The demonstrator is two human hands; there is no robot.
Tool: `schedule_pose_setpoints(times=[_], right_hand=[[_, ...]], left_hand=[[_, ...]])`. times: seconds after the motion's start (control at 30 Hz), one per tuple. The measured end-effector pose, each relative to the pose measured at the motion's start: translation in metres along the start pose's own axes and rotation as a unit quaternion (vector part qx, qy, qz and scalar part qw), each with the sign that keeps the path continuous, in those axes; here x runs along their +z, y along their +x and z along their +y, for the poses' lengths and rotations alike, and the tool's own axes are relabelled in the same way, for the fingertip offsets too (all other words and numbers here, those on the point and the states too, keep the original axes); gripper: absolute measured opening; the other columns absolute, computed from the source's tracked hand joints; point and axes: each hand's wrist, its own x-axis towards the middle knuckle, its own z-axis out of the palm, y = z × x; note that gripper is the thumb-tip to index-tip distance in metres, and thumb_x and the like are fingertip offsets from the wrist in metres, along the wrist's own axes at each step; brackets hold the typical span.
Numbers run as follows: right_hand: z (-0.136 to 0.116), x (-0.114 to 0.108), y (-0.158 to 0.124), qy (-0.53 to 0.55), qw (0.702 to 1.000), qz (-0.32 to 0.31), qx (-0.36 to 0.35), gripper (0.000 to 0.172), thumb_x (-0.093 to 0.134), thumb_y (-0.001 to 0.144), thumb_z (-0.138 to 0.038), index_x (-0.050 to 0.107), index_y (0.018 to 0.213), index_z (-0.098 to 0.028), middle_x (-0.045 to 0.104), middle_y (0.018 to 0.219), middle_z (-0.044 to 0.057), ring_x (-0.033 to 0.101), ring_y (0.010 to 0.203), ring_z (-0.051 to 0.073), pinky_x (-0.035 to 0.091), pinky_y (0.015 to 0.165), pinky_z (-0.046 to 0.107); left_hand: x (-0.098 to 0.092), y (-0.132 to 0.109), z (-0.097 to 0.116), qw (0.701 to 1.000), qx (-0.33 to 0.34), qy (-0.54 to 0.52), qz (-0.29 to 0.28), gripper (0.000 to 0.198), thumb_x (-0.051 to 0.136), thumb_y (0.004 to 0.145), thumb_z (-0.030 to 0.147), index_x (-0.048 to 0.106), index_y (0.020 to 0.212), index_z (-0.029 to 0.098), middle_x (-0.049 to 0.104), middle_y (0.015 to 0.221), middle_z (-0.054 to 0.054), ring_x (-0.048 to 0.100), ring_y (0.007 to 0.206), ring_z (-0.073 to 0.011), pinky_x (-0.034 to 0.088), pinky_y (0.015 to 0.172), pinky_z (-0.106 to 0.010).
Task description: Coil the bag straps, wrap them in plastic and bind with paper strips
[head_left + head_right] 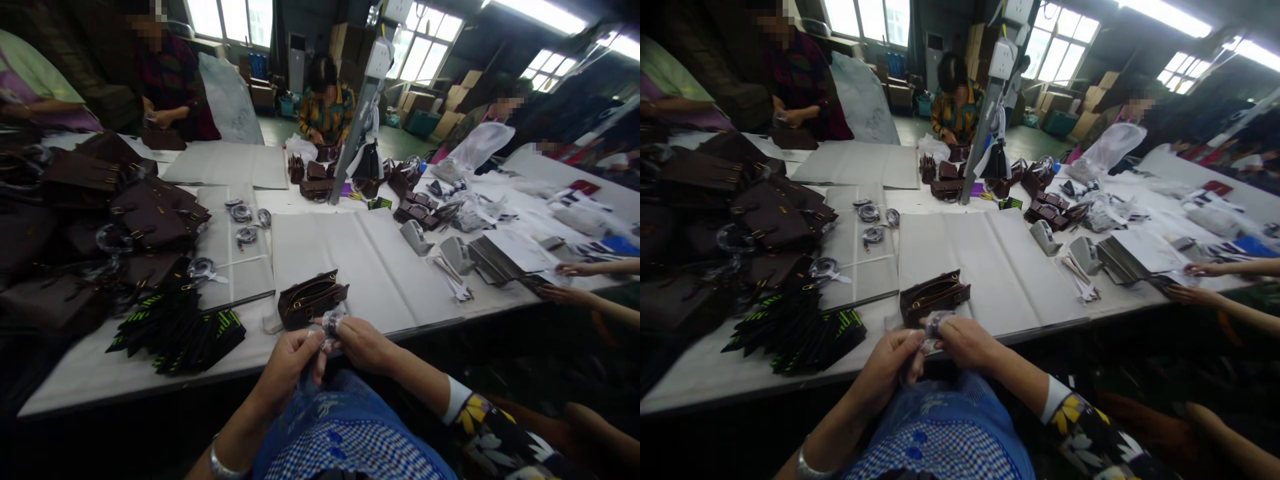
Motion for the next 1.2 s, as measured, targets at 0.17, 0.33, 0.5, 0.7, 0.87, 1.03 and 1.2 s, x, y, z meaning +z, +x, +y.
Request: schedule_pose_setpoints(times=[0.17,0.33,0.5,0.7,0.87,1.03,1.2], right_hand=[[-0.012,-0.005,-0.008,-0.01,0.988,-0.058,0.14,0.03,0.032,0.099,-0.032,0.055,0.085,-0.017,0.059,0.075,0.005,0.052,0.067,0.017,0.043,0.066,0.03],[-0.028,-0.026,-0.008,0.236,0.924,-0.121,0.276,0.042,0.029,0.101,-0.045,0.053,0.079,-0.017,0.053,0.068,-0.001,0.05,0.063,0.011,0.041,0.064,0.024],[-0.033,-0.036,-0.014,0.354,0.878,-0.196,0.256,0.049,0.035,0.097,-0.055,0.057,0.079,-0.015,0.055,0.072,0.0,0.053,0.064,0.011,0.045,0.066,0.025],[-0.031,-0.037,-0.029,0.452,0.832,-0.211,0.243,0.042,0.046,0.094,-0.052,0.061,0.095,-0.013,0.06,0.079,0.002,0.056,0.071,0.012,0.046,0.07,0.026],[-0.03,-0.03,-0.037,0.524,0.796,-0.149,0.265,0.039,0.054,0.092,-0.048,0.061,0.098,-0.011,0.062,0.082,0.003,0.059,0.074,0.012,0.048,0.074,0.027],[-0.034,-0.025,-0.038,0.523,0.802,-0.115,0.263,0.04,0.052,0.092,-0.05,0.06,0.096,-0.011,0.059,0.079,0.002,0.057,0.071,0.01,0.047,0.071,0.025],[-0.039,-0.029,-0.036,0.567,0.772,-0.108,0.267,0.04,0.053,0.092,-0.05,0.061,0.097,-0.011,0.054,0.073,-0.001,0.051,0.064,0.009,0.046,0.066,0.024]], left_hand=[[-0.02,0.014,0.003,0.99,0.001,0.133,0.044,0.046,0.055,0.087,0.053,0.056,0.062,0.015,0.05,0.046,0.004,0.042,0.04,-0.0067,0.035,0.045,-0.019],[-0.027,0.015,-0.001,0.924,0.179,0.332,0.06,0.035,0.06,0.088,0.041,0.064,0.116,0.021,0.069,0.113,-0.008,0.065,0.1,-0.0208,0.05,0.09,-0.032],[-0.022,0.009,-0.006,0.906,0.201,0.34,-0.151,0.051,0.065,0.085,0.033,0.054,0.134,0.025,0.06,0.135,-0.009,0.053,0.126,-0.0242,0.038,0.11,-0.04],[-0.015,0.013,-0.012,0.918,0.209,0.308,-0.136,0.027,0.068,0.084,0.031,0.071,0.108,0.021,0.074,0.106,-0.007,0.068,0.099,-0.0209,0.05,0.092,-0.031],[-0.007,0.01,-0.022,0.905,0.248,0.338,-0.076,0.019,0.063,0.088,0.028,0.072,0.103,0.021,0.075,0.1,-0.006,0.068,0.093,-0.0187,0.05,0.086,-0.028],[-0.007,0.013,-0.022,0.914,0.228,0.332,-0.056,0.016,0.063,0.088,0.025,0.072,0.1,0.019,0.075,0.093,-0.005,0.068,0.086,-0.0179,0.05,0.081,-0.028],[-0.021,0.024,-0.009,0.932,0.18,0.288,-0.123,0.027,0.073,0.079,0.032,0.072,0.104,0.02,0.073,0.101,-0.007,0.067,0.093,-0.0207,0.053,0.082,-0.029]])
